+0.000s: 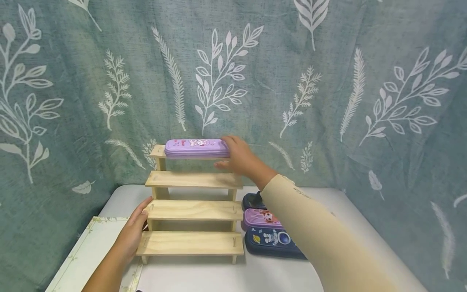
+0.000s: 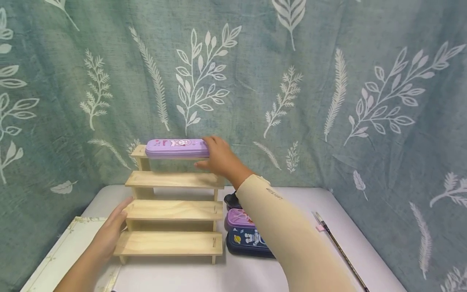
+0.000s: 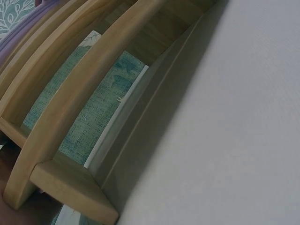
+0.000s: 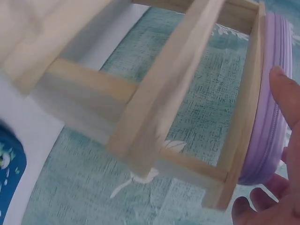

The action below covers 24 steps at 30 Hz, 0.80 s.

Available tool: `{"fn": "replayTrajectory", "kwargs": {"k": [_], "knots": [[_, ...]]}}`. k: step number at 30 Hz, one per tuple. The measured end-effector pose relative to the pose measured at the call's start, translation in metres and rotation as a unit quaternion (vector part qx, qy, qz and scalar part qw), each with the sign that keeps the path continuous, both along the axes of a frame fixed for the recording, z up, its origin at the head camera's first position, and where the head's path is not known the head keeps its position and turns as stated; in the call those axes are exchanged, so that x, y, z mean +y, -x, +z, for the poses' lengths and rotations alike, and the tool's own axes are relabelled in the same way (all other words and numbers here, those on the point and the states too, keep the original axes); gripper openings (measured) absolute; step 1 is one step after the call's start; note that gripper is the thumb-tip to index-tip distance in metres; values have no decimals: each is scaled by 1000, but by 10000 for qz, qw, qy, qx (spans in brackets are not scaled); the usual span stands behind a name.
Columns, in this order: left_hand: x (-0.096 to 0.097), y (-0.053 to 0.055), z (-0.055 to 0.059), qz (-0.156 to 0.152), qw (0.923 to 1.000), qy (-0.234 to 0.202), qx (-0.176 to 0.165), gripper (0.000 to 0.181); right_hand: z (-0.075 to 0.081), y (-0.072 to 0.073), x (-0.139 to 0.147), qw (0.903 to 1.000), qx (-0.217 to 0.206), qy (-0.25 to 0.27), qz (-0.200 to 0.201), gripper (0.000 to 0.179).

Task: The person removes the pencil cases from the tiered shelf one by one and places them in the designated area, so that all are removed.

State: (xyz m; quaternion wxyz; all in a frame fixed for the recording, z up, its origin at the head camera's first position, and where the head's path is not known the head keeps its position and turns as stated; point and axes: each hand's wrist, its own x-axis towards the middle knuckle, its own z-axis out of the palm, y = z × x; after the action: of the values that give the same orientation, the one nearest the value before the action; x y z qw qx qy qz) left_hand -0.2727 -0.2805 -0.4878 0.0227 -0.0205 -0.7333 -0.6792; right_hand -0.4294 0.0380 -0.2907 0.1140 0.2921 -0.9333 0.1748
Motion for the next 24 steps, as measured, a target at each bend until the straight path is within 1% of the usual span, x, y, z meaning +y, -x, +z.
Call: {"fn": "replayTrajectory", "kwargs": {"k": [4,8,11,15,19,24], "knots": [[1,1,1,33,10000,-13,44,55,-1,12,-12,9996,-146,259,-32,98],[1,1,1,58,9999,-28,79,55,-1,21,-20,9992,-262,250,-167,100],[0,1,1,60,9999,-31,78,55,-2,25,-22,9984,-427,289,-231,102],[-1,1,0,77,10000,-9,-4,55,-6,29,-21,9962,-640,551,-200,100],[-1,2,0,146,9999,13,-70,54,-9,30,-18,9944,-665,818,-57,93],[0,2,0,185,9997,31,-146,53,-12,27,-12,9932,-736,902,30,89]]}}
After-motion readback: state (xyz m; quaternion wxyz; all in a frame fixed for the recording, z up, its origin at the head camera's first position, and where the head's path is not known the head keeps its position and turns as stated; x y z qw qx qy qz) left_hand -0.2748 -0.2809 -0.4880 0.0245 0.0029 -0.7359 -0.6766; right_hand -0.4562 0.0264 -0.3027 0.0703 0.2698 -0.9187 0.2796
